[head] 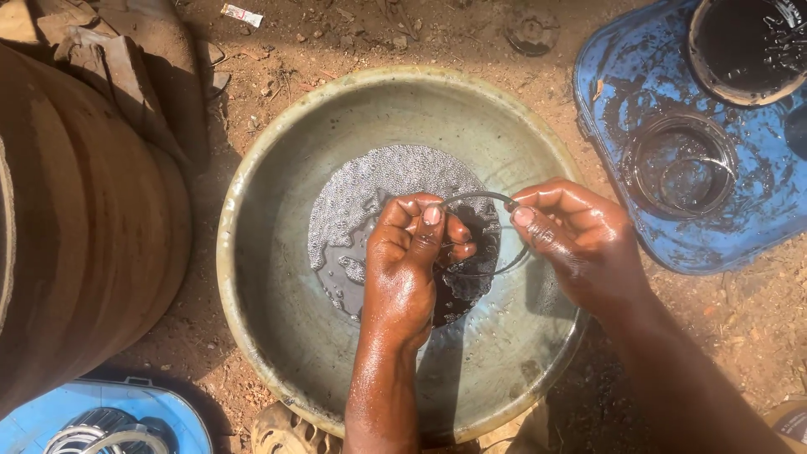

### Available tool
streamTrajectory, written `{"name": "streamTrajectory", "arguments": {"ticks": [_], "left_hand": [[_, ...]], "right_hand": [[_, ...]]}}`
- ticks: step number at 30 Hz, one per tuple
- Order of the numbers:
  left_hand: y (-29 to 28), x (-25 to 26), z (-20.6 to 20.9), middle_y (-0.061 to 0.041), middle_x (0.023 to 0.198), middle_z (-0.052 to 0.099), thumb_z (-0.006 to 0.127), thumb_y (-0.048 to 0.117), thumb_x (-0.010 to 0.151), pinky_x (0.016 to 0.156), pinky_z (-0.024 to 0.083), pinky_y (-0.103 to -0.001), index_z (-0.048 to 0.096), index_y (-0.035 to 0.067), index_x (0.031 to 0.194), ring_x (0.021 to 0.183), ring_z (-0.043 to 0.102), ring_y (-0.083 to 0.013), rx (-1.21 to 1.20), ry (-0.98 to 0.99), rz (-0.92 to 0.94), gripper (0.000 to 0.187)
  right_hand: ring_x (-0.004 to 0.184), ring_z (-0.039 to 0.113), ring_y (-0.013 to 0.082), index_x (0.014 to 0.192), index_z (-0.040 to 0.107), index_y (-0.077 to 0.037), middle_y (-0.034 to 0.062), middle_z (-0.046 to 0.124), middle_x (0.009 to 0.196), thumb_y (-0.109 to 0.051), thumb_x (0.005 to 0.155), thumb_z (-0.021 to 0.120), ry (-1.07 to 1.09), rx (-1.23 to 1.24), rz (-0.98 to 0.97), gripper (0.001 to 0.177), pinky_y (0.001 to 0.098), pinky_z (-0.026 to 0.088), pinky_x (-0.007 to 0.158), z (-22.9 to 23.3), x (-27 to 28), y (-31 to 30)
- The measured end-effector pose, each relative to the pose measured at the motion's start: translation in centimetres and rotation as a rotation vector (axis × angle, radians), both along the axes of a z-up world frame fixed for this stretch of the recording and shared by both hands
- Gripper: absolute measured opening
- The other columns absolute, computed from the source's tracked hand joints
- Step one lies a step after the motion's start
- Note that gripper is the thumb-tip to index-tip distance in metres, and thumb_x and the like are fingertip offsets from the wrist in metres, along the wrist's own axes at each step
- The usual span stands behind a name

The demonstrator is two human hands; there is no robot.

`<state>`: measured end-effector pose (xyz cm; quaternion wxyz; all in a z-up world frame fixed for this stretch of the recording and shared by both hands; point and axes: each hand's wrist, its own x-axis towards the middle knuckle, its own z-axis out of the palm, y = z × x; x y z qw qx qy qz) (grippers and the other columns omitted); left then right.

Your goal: Cleaning oily mechanical components, including bearings and rings, in a basin of soapy water.

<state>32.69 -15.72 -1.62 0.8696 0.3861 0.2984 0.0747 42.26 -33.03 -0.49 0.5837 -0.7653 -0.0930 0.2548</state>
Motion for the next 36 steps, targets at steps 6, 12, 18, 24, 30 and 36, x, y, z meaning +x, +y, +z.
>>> {"name": "streamTrajectory", "arguments": {"ticks": [6, 12, 18, 24, 30, 36], "left_hand": [[0.6, -0.2, 2.5, -0.006, 0.097, 0.074, 0.065, 0.015, 0.099, 0.085, 0.055, -0.028, 0.067, 0.002, 0.113, 0.091, 0.067, -0.0104, 0.294, 0.021, -0.176, 0.019], [-0.6, -0.2, 0.8, -0.009, 0.098, 0.075, 0.067, 0.015, 0.100, 0.085, 0.055, -0.028, 0.072, -0.003, 0.110, 0.090, 0.067, -0.0119, 0.254, 0.007, -0.076, 0.021], [-0.4, -0.1, 1.5, -0.010, 0.096, 0.072, 0.066, 0.017, 0.102, 0.086, 0.055, -0.032, 0.069, -0.002, 0.113, 0.091, 0.067, -0.0155, -0.008, -0.078, 0.147, 0.022], [0.2, -0.6, 1.7, -0.009, 0.097, 0.074, 0.066, 0.015, 0.100, 0.090, 0.055, -0.030, 0.070, -0.002, 0.117, 0.095, 0.069, -0.0144, 0.166, -0.037, 0.029, 0.024], [-0.6, -0.3, 1.6, -0.008, 0.093, 0.069, 0.064, 0.015, 0.103, 0.087, 0.056, -0.039, 0.066, -0.003, 0.110, 0.087, 0.066, -0.0170, -0.094, -0.089, 0.190, 0.020], [-1.8, 0.1, 1.5, -0.006, 0.086, 0.062, 0.060, 0.020, 0.105, 0.091, 0.057, -0.043, 0.061, 0.001, 0.114, 0.082, 0.063, -0.0168, -0.295, -0.225, 0.339, 0.021]], "right_hand": [[0.082, 0.060, 0.0066, 0.102, 0.071, 0.000, 0.0039, 0.069, 0.090, -0.009, 0.097, 0.070, -0.172, -0.087, 0.123, 0.010, 0.0232, 0.049, 0.071, 0.7, -0.2, -0.1], [0.084, 0.061, 0.0083, 0.103, 0.070, 0.001, 0.0044, 0.069, 0.093, -0.012, 0.098, 0.068, -0.093, -0.003, 0.154, 0.014, 0.0241, 0.050, 0.072, 0.6, -0.3, -0.5], [0.084, 0.062, 0.0080, 0.104, 0.070, 0.001, 0.0044, 0.071, 0.093, -0.012, 0.097, 0.069, -0.056, -0.003, 0.089, 0.015, 0.0249, 0.051, 0.073, 0.4, -0.6, -0.9], [0.082, 0.057, 0.0068, 0.105, 0.070, 0.002, 0.0045, 0.068, 0.096, -0.010, 0.097, 0.069, -0.027, 0.094, 0.093, 0.014, 0.0244, 0.047, 0.071, 0.4, -0.2, -1.6], [0.084, 0.060, 0.0081, 0.105, 0.072, 0.000, 0.0055, 0.070, 0.095, -0.010, 0.097, 0.069, -0.074, 0.068, 0.102, 0.013, 0.0241, 0.049, 0.073, 0.3, -1.3, -0.7], [0.090, 0.061, 0.0095, 0.104, 0.071, 0.002, 0.0061, 0.070, 0.098, -0.007, 0.097, 0.070, 0.069, 0.160, 0.002, 0.012, 0.0252, 0.049, 0.076, -0.7, -4.2, 0.7]]}}
